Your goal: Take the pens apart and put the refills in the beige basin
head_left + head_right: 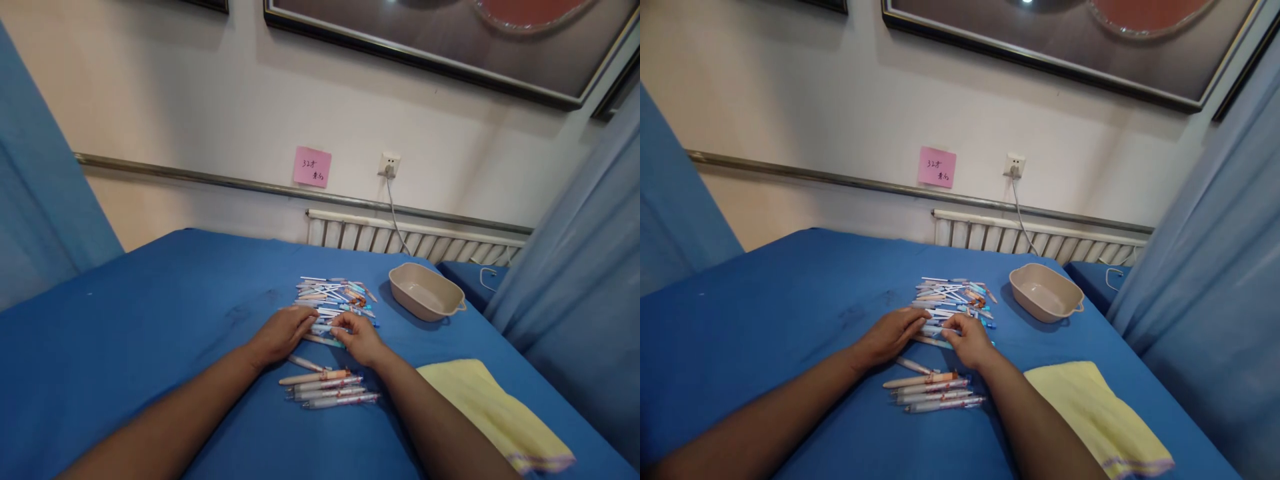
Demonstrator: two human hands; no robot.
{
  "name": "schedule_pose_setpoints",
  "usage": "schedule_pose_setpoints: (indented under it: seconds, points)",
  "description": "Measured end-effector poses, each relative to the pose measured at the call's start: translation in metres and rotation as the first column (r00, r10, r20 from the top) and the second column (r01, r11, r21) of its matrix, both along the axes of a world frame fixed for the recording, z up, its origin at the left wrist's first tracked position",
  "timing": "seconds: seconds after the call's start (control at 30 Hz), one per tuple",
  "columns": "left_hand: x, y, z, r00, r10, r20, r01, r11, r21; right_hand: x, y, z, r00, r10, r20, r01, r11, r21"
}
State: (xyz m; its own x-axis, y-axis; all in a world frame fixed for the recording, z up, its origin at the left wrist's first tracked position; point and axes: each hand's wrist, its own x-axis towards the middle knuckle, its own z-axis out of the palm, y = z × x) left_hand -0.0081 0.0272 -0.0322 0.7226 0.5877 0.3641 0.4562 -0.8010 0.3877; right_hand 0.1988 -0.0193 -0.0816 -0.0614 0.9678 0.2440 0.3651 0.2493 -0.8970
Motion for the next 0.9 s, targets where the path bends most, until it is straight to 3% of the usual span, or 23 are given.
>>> schedule_pose_setpoints:
  seconds: [0.23, 0.37, 0.53, 0.77, 0.9]
  points:
    - [0.0, -0.002, -0.001, 0.998, -0.047, 0.045, 0.047, 0.999, 0.012, 0.003, -0.002, 0.004, 1.0, -0.013, 0.015, 0.012, 0.999, 0.037]
    - [0.001, -0.002, 0.001, 0.999, -0.006, 0.034, 0.006, 1.0, -0.012, 0.004, -0.003, 0.008, 0.991, -0.068, 0.112, 0.058, 0.994, 0.094]
    - [0.002, -0.002, 0.0, 0.997, -0.05, 0.059, 0.048, 0.998, 0.03, 0.004, -0.005, 0.01, 0.984, -0.07, 0.164, 0.048, 0.99, 0.134]
    - [-0.003, 0.011, -0.007, 0.991, 0.132, -0.027, -0.133, 0.99, -0.044, 0.008, -0.007, 0.016, 0.956, -0.137, 0.261, 0.087, 0.977, 0.194]
    - [-0.008, 0.013, -0.002, 0.984, 0.176, -0.035, -0.175, 0.984, 0.016, 0.018, -0.005, 0.019, 0.925, -0.151, 0.348, 0.083, 0.976, 0.203]
